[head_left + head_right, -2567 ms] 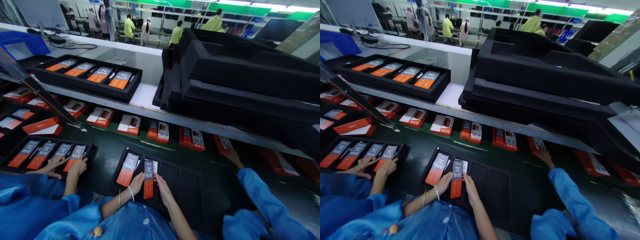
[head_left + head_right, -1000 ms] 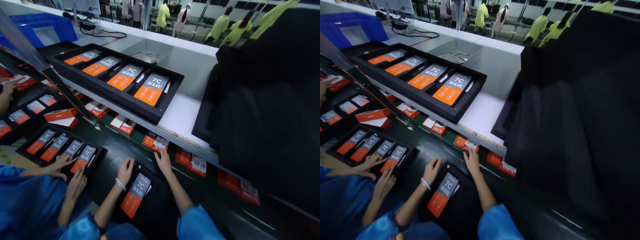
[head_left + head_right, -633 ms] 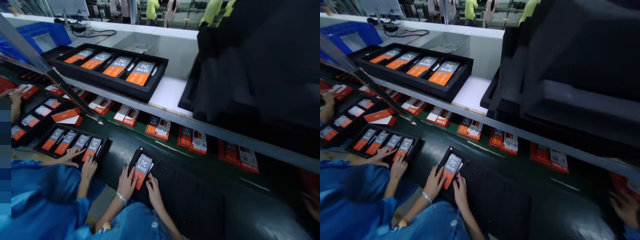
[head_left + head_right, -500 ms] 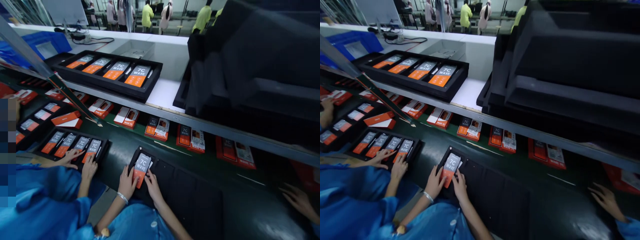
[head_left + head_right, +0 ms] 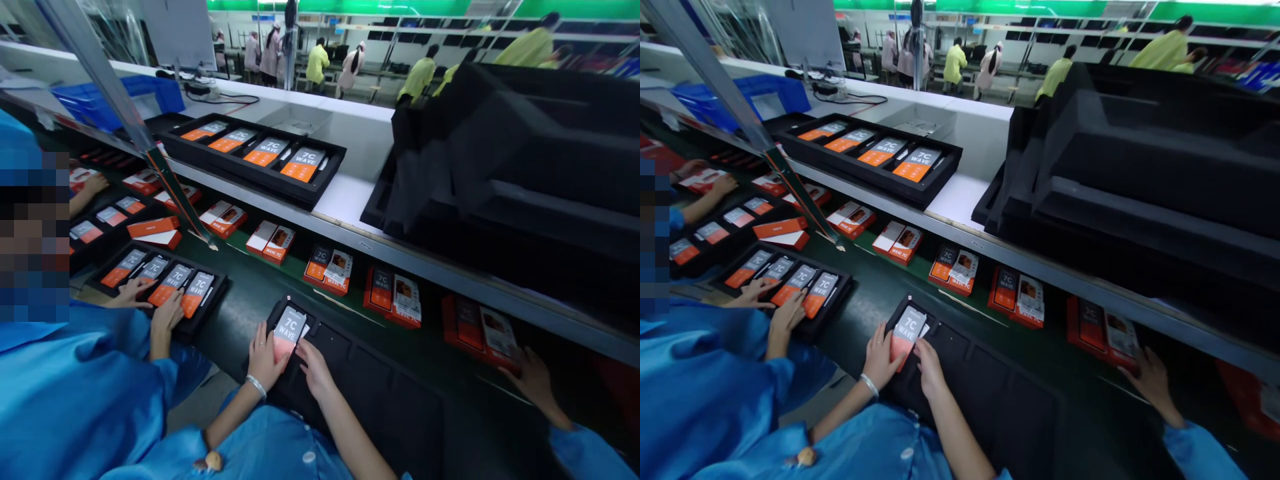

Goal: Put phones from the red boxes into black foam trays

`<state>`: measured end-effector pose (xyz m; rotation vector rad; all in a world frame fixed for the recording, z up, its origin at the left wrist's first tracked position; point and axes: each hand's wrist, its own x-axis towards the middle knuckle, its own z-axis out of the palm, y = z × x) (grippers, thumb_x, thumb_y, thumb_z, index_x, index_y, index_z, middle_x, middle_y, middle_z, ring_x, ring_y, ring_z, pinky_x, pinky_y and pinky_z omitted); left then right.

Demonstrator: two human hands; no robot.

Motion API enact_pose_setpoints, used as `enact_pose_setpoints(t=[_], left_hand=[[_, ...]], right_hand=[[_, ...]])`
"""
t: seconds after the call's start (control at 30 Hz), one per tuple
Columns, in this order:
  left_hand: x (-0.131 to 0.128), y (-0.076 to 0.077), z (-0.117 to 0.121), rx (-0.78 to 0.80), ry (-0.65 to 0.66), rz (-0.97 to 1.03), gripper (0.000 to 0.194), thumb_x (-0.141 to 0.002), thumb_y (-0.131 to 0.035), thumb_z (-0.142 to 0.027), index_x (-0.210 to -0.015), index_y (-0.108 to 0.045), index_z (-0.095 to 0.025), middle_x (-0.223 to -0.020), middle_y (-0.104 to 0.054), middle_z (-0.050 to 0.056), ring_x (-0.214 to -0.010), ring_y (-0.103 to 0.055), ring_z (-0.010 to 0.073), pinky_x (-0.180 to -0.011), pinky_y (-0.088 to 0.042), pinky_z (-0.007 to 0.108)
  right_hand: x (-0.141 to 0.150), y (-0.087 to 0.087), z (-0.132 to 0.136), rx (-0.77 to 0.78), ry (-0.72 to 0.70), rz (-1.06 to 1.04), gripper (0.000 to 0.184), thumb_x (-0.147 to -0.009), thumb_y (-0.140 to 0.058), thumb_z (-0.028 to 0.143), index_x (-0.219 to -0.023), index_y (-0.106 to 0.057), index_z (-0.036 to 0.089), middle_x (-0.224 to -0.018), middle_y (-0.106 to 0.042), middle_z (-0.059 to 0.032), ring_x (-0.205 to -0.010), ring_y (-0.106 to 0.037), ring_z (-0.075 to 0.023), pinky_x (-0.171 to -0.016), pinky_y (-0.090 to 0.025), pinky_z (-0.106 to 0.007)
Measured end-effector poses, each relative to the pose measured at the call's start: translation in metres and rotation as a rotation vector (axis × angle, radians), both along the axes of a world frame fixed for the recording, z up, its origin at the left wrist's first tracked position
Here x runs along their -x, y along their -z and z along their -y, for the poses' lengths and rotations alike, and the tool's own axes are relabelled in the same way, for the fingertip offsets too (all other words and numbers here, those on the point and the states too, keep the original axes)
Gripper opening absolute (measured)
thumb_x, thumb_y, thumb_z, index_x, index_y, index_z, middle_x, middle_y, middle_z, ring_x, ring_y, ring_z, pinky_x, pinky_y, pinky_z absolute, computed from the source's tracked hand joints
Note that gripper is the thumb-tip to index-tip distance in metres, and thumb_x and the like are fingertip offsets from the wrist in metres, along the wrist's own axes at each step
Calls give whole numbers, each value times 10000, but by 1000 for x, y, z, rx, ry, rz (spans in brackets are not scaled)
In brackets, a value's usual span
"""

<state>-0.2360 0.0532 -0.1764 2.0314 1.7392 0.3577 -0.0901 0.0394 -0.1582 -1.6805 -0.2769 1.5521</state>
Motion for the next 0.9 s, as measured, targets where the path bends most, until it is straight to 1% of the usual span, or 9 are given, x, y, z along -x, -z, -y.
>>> enact_pose_setpoints(t=[0.13, 0.23, 0.37, 0.43, 0.5, 0.57, 0.67, 0.8, 0.9], left_hand=[[0, -2, -6, 95, -56, 108, 546, -831, -492, -401, -1276, -500, -83, -1481, -297, 185, -1389, -240, 296, -1084, -281, 461], [4, -1, -10, 133, -77, 235, 527, -829, -490, -398, -1258, -533, -95, -1469, -325, 172, -1379, -262, 307, -1098, -272, 472], [16, -3, -19, 133, -146, 586, 459, -826, -493, -399, -1192, -596, -142, -1441, -390, 120, -1394, -234, 279, -1141, -206, 466], [23, -9, -26, 163, -196, 778, 471, -827, -495, -447, -1177, -606, -152, -1408, -437, 117, -1376, -280, 265, -1156, -171, 456], [25, -16, -33, 227, -223, 893, 539, -828, -475, -526, -1188, -597, -142, -1345, -505, 137, -1309, -392, 266, -1145, -208, 454], [24, -23, -39, 323, -204, 953, 616, -827, -430, -605, -1168, -607, -124, -1233, -594, 158, -1179, -530, 275, -1071, -342, 462], [18, -31, -43, 516, -146, 1064, 666, -824, -380, -668, -1023, -669, -101, -1011, -696, 159, -933, -661, 272, -861, -508, 436], [26, -37, -51, 604, -174, 1156, 636, -779, -466, -677, -922, -662, -89, -895, -718, 139, -813, -682, 243, -770, -527, 373], [45, -35, -71, 542, -266, 1160, 632, -731, -511, -695, -885, -643, -96, -830, -715, 118, -753, -673, 227, -718, -518, 343]], right_hand=[[-1, -1, -13, -9, 1, -19, 435, -580, -713, 531, -819, -656, 172, -919, -688, -84, -839, -636, -194, -777, -458, -323], [2, 0, -18, -85, -19, -13, 417, -563, -752, 490, -803, -658, 162, -824, -693, -57, -710, -635, -162, -735, -487, -310], [1, -1, -17, -158, -39, 18, 440, -571, -753, 511, -800, -660, 146, -767, -695, -51, -643, -636, -162, -699, -512, -320], [-3, -5, -13, -192, -48, 37, 462, -576, -750, 531, -815, -661, 146, -786, -704, -63, -660, -649, -178, -707, -522, -336], [-7, -10, -8, -226, -71, 47, 497, -602, -725, 569, -854, -658, 146, -829, -712, -87, -714, -669, -210, -728, -530, -360], [-9, -16, -5, -267, -117, 59, 529, -659, -666, 608, -915, -647, 145, -889, -714, -112, -792, -681, -238, -765, -533, -381], [-7, -21, -8, -340, -214, 145, 551, -784, -519, 622, -1022, -612, 134, -977, -699, -135, -873, -678, -246, -810, -530, -392], [0, -18, -20, -423, -381, 429, 580, -895, -315, 560, -1114, -596, 103, -969, -690, -162, -879, -670, -269, -802, -531, -437], [8, -12, -29, -491, -554, 730, 413, -833, -504, 400, -1123, -632, 135, -1159, -626, -169, -1123, -557, -316, -989, -411, -478]])
